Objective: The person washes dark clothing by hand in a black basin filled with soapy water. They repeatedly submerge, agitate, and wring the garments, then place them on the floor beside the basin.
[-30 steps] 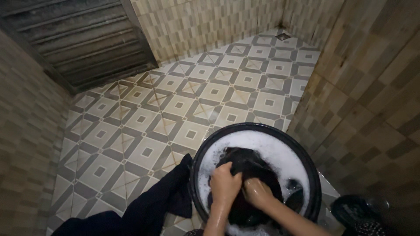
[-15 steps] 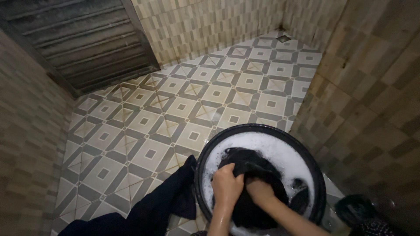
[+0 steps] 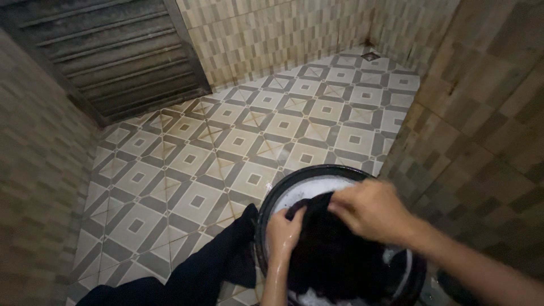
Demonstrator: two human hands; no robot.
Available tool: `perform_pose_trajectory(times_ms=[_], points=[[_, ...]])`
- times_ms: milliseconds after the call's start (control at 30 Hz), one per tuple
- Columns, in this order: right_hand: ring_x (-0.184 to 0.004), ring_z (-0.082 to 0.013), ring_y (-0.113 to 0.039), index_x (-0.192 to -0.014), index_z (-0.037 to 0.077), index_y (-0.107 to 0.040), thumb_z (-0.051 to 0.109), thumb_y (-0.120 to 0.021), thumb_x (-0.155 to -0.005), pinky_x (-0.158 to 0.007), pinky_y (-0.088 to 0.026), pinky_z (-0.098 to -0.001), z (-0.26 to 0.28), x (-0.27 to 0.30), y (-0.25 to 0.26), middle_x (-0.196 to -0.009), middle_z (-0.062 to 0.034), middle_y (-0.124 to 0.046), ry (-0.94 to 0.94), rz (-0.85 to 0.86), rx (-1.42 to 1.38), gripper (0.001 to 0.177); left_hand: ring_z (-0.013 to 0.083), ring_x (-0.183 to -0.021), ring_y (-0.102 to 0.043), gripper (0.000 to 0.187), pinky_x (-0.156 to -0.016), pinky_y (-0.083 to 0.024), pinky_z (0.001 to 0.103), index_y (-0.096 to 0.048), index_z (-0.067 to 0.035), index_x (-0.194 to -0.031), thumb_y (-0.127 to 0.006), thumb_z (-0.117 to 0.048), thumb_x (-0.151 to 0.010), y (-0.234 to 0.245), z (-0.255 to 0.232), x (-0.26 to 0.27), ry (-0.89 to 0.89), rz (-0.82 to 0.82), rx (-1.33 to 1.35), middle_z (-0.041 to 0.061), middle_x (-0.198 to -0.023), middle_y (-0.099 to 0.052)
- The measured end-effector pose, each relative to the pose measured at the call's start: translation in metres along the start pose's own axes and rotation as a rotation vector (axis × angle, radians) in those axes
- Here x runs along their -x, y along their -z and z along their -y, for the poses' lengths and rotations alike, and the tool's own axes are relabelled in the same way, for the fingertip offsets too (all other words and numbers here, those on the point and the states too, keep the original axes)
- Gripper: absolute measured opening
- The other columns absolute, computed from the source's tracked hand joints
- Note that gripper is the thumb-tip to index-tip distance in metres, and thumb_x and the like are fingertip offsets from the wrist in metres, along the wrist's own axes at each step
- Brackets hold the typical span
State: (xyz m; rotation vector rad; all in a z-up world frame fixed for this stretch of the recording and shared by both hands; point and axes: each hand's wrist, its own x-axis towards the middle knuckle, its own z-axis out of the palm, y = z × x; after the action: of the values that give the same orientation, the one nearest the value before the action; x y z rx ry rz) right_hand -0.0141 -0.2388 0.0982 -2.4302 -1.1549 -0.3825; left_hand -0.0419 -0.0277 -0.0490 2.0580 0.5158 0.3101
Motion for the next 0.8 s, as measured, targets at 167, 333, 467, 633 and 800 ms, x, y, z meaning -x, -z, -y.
perform_pose_trajectory(times_ms=[167,333,467,633,800], points=[[-0.072,-0.0175,-0.058,-0.092,0.002,-0.077,0.02,-0.072,-0.088,-0.065,-0.047,-0.0332,-0.013,0.001,0.043,-0.08,-0.0059,-0.063,-0.264,-0.224,-0.453,0.019,0.026,-0.074,-0.075,0.058,-0.07,-0.057,0.038,-0.079,0.001,-0.091,-0.08,-0.055,-0.079,-0.012,0.002,-0.018,0.005,0.105,0.311,0.016,-0.077,-0.079],[-0.093,-0.0131,-0.057,-0.095,0.003,-0.071,0.02,-0.067,-0.095,-0.078,-0.048,-0.0283,-0.06,0.027,0.007,-0.104,-0.0054,-0.058,-0.201,-0.251,-0.545,0.017,0.026,-0.078,-0.069,0.04,-0.068,-0.055,0.038,-0.077,-0.004,-0.095,-0.079,-0.043,-0.083,0.018,-0.029,0.01,-0.142,-0.269,0.105,0.015,-0.086,-0.071],[-0.098,-0.013,-0.062,-0.094,0.003,-0.069,0.022,-0.069,-0.094,-0.077,-0.051,-0.0273,-0.061,0.045,-0.05,-0.105,-0.0036,-0.064,-0.266,-0.236,-0.623,0.019,0.0308,-0.076,-0.072,0.038,-0.064,-0.058,0.039,-0.071,-0.006,-0.102,-0.083,-0.03,-0.075,0.018,-0.082,0.049,-0.294,0.096,0.336,0.017,-0.09,-0.073],[-0.091,-0.0093,-0.063,-0.109,0.011,-0.069,0.016,-0.077,-0.08,-0.072,-0.054,-0.0256,-0.05,0.05,-0.069,-0.099,-0.0001,-0.067,-0.539,-0.19,-0.962,0.031,0.0385,-0.084,-0.072,0.028,-0.071,-0.055,0.045,-0.075,-0.003,-0.096,-0.073,-0.029,-0.089,0.006,-0.092,0.062,-0.386,0.07,0.106,0.022,-0.09,-0.075],[-0.069,-0.0134,-0.064,-0.087,0.001,-0.075,0.015,-0.082,-0.084,-0.065,-0.053,-0.0273,-0.094,0.076,-0.089,-0.072,-0.0047,-0.071,-0.561,-0.155,-0.589,0.016,0.0423,-0.083,-0.072,0.027,-0.071,-0.055,0.047,-0.074,-0.001,-0.094,-0.069,-0.027,-0.092,0.0,-0.063,0.058,-0.35,-0.066,0.102,0.024,-0.086,-0.073]])
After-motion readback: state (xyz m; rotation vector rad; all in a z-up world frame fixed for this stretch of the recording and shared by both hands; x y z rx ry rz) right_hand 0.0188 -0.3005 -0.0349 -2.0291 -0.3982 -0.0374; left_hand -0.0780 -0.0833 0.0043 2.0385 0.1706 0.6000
